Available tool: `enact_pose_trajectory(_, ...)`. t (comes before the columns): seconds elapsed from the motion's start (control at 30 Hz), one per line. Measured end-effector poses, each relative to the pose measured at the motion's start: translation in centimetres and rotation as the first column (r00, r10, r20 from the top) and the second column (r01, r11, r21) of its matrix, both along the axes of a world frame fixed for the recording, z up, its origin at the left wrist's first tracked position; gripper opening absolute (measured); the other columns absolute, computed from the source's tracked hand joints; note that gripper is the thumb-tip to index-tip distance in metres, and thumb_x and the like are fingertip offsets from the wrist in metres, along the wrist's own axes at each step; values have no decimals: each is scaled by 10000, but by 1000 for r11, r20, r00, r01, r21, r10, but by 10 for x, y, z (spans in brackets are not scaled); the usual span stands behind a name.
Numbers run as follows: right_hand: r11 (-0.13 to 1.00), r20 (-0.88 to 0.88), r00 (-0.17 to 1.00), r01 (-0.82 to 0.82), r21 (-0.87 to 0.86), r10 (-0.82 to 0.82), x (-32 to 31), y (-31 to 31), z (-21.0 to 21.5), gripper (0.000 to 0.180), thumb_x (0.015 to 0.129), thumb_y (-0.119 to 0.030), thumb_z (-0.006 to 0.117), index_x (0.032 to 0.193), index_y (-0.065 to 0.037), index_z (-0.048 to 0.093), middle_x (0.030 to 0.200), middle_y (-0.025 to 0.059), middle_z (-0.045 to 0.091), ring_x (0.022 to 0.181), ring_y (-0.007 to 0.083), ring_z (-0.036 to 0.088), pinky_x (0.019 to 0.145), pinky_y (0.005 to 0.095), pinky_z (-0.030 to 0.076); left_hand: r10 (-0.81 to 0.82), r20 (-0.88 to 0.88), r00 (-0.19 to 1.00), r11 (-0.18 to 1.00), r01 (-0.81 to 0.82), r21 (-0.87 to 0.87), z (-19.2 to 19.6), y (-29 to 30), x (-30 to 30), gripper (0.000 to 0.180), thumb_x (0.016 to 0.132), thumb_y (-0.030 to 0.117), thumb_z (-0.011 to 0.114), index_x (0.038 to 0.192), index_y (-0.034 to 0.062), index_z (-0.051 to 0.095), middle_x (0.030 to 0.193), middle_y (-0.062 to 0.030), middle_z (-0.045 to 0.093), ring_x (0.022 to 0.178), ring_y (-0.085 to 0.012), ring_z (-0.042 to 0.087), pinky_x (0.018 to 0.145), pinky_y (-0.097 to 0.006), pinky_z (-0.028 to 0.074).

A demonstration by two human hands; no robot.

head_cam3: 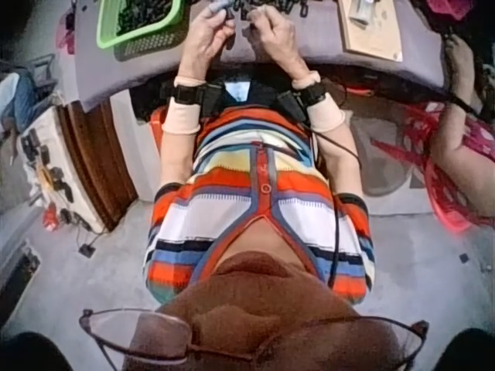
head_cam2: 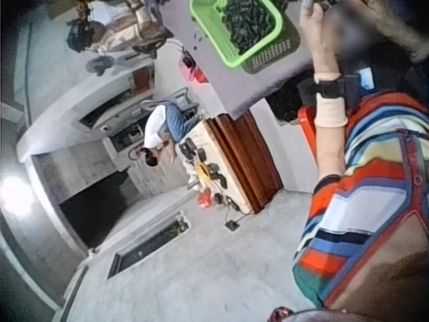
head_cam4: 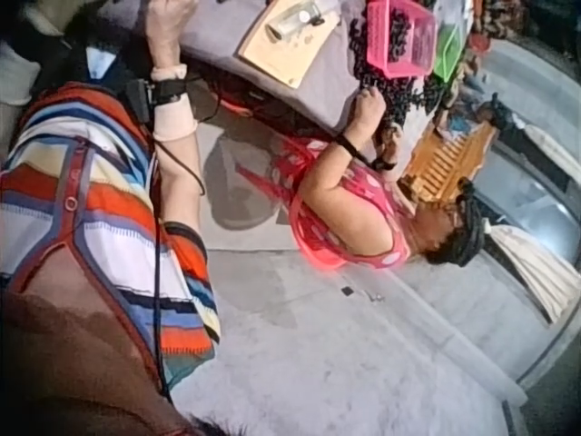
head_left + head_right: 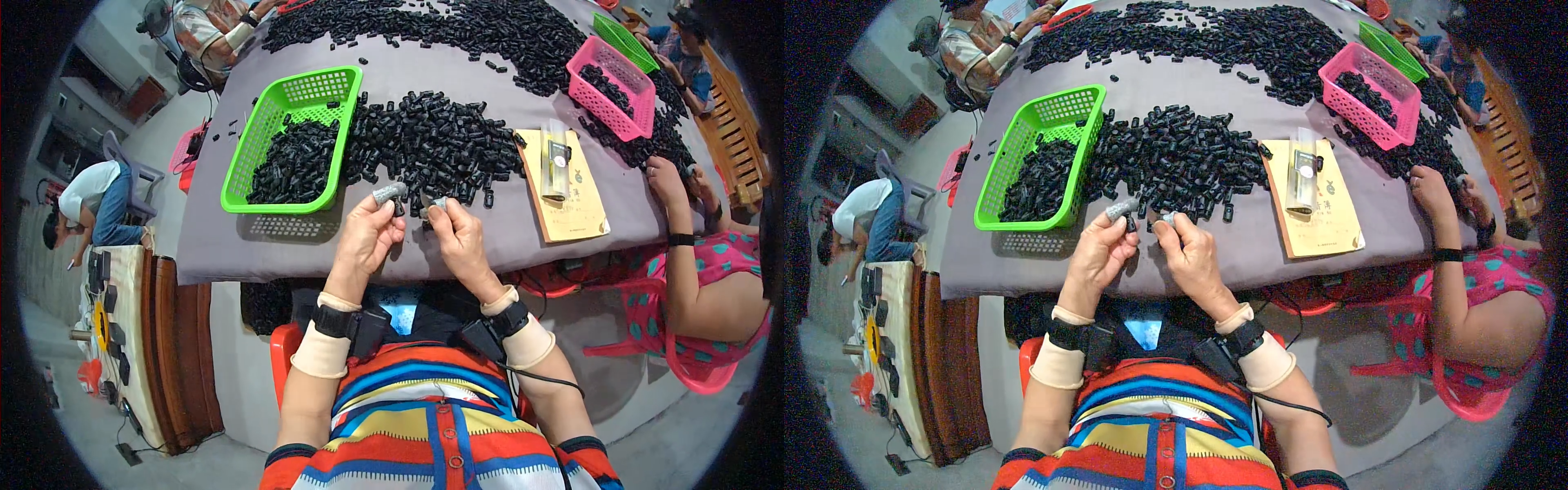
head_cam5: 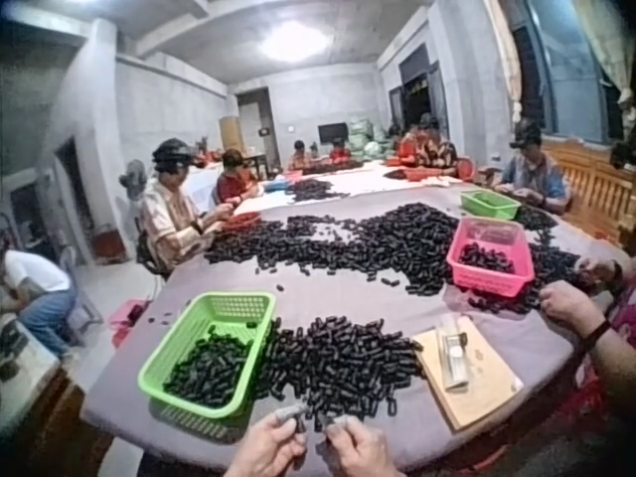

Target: Assembling small black plastic/rubber shoe components by hand at a workshop table.

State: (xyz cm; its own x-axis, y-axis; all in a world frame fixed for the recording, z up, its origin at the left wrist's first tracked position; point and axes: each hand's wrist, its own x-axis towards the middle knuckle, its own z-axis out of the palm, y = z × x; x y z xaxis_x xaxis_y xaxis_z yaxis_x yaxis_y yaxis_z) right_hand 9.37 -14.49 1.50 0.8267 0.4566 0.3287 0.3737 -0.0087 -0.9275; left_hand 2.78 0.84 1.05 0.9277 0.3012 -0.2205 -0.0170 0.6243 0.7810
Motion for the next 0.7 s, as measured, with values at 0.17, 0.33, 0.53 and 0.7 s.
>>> enact_pose_trajectory(0.17,994,17,998,-54,-97,56,-4,-1,3,278,873,-220,549,720,-11,449,603,155,496,517,289,497,486,373,367,-10,80,997,982,25,-189,-2,-8,-8,217,891,54,511,1105,49,546,830,-58,593,672,-131,557,571,-230,474)
enact_pose_trajectory(0.33,990,147,987,-49,-135,69,-9,0,7,231,858,-213,556,745,-25,484,654,158,527,603,355,542,511,401,388,-26,79,997,978,42,-206,-6,-9,-14,254,884,39,520,1137,44,539,819,-39,582,675,-124,549,581,-219,469)
enact_pose_trajectory(0.53,981,285,953,-48,-188,101,-12,1,7,194,838,-192,563,748,-31,505,669,142,529,592,339,542,495,405,396,-29,126,992,973,57,-222,-11,-7,-18,261,868,34,542,1128,20,546,843,-40,592,671,-101,537,587,-203,467)
enact_pose_trajectory(0.7,969,353,927,-38,-243,125,-15,1,8,188,836,-184,566,731,-38,508,665,125,521,586,327,542,485,403,405,-31,132,991,967,63,-246,-11,-9,-20,263,855,35,560,1116,6,549,872,-49,603,671,-80,535,584,-194,461)
